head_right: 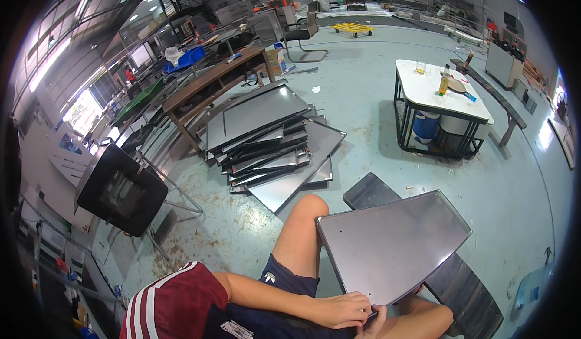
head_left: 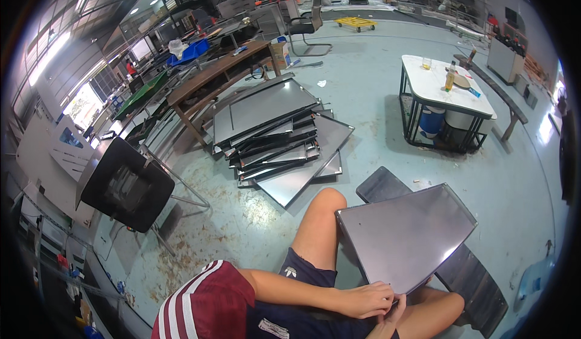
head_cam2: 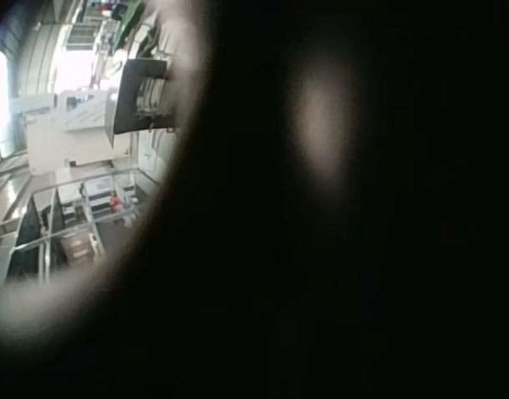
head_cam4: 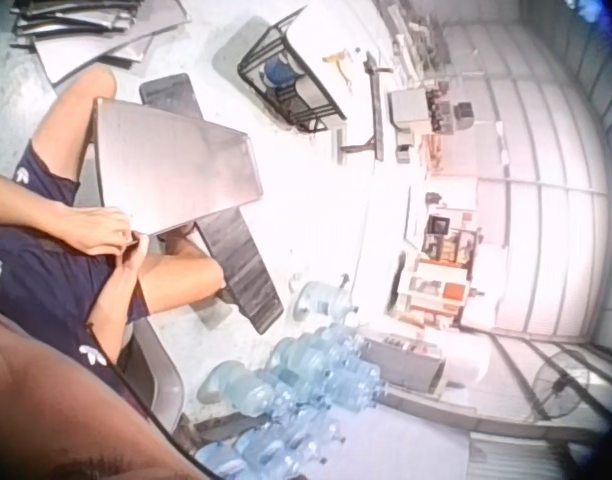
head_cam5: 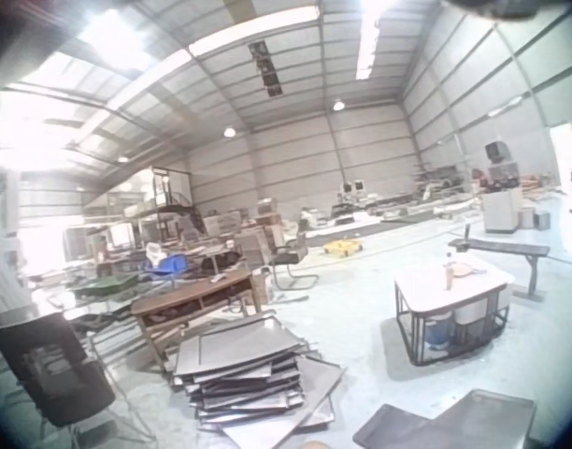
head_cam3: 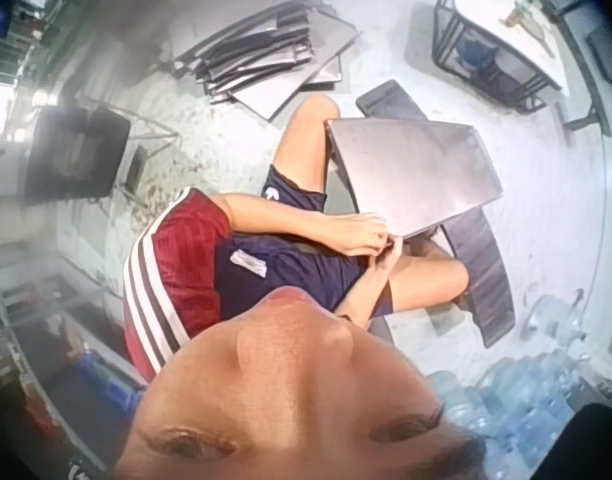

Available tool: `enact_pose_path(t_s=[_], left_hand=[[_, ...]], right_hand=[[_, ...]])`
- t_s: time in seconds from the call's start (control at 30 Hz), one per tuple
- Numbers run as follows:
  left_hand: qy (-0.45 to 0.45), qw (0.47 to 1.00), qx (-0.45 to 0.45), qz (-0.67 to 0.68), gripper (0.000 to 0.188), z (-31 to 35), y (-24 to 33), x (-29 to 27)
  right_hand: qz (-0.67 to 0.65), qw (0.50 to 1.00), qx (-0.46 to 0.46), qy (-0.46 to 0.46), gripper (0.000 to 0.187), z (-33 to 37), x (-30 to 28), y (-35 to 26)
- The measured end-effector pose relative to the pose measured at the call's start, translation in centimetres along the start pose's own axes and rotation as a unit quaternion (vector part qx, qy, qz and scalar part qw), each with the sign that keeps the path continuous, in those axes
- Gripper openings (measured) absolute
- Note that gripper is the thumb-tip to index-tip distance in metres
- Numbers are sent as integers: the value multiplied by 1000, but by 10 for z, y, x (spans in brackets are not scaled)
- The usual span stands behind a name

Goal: The person sits and peels protective film from the edges and corners of a large metal panel, then wipes the surface with a black cloth. The person handles one panel at a time and discards the film.

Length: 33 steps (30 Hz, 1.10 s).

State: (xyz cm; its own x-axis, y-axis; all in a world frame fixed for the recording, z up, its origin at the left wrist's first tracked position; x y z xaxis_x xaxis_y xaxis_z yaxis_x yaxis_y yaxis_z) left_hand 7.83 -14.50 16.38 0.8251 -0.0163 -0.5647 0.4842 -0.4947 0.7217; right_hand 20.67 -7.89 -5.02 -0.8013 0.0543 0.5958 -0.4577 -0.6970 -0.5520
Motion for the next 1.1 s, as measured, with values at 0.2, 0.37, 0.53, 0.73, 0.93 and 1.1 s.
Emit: enact_pose_path(t_s=[0.2,0.37,0.53,0.73,0.93,1.1], left_hand=[[-17,987,-94,127,9,2,-15,-18],[-24,982,-124,143,9,3,-18,-38],[-17,976,-199,83,9,16,-24,-60],[-31,980,-106,-165,32,6,-17,-72],[-159,982,-99,-41,25,-18,-24,-36],[-292,938,-183,42,16,-36,-49,-25]], right_hand=[[-27,998,-37,48,16,11,16,-6],[7,999,-35,8,32,19,40,-13],[-60,996,-18,-57,35,27,52,-19],[-50,996,20,-65,35,26,55,-18],[-53,996,6,-76,38,30,60,-23],[-46,996,4,-73,39,30,59,-24]])
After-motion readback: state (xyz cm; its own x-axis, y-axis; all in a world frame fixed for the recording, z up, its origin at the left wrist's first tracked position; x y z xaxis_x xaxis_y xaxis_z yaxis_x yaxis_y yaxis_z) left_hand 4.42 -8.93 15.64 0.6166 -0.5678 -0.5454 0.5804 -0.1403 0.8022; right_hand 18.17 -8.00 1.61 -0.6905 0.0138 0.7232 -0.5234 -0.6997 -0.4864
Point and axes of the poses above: each hand's wrist, its own z-axis away from the middle knuckle, its own x-axis out of the palm, y = z × x, the point moved 7 cm from there along -z, towards the middle knuckle
